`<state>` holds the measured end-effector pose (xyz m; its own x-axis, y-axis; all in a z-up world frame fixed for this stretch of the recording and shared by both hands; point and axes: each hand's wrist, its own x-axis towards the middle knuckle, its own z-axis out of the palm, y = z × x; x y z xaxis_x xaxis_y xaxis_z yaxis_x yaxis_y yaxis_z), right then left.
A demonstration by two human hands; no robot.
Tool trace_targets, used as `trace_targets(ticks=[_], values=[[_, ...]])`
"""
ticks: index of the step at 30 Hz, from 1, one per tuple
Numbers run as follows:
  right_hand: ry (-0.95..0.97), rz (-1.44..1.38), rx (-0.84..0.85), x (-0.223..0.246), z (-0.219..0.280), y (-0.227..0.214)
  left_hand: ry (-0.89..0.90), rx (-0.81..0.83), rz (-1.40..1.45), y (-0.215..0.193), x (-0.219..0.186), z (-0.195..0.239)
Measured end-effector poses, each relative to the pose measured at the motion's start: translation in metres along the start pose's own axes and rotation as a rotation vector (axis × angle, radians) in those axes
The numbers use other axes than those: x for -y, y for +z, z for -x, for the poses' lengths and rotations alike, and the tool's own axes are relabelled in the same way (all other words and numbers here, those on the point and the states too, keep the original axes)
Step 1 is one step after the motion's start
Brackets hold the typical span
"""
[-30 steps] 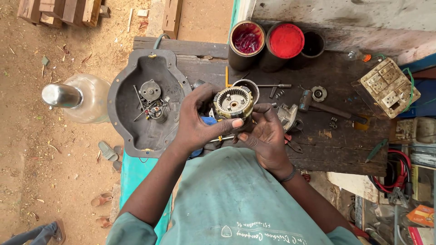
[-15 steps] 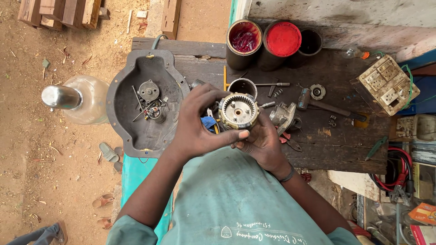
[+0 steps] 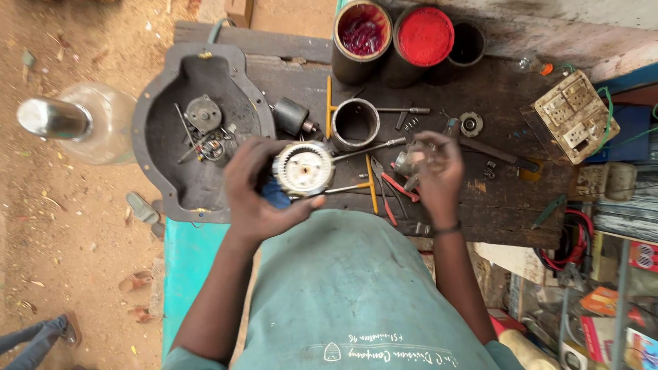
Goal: The person works on a starter motor at a workbench, fitting the drive gear and armature assembly into the starter housing by hand and pressing parts into place. They then take red grease from a container, apply it to the starter components, and wipe their hands and parts with a blue cloth.
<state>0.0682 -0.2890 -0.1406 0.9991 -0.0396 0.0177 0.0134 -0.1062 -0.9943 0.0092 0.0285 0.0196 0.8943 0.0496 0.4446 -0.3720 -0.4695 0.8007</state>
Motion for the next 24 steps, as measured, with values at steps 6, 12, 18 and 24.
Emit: trace_targets(ticks=[6, 12, 18, 24], values=[[0.140, 0.878, -0.050, -0.052, 0.003, -0.035, -0.131, -0.053, -0.115, -0.019, 0.014, 0.033], [-0.061, 0.677, 0.079, -0.071, 0.003, -0.055, -0.187, -0.063, -0.150, -0.026, 0.012, 0.041], [0.533, -0.075, -0.014, -0.081, 0.012, -0.110, -0.199, -0.067, -0.097, -0.029, 0.008, 0.038], [0.352, -1.057, 0.214, -0.011, 0.026, -0.079, -0.284, -0.083, -0.081, -0.027, 0.016, 0.038]])
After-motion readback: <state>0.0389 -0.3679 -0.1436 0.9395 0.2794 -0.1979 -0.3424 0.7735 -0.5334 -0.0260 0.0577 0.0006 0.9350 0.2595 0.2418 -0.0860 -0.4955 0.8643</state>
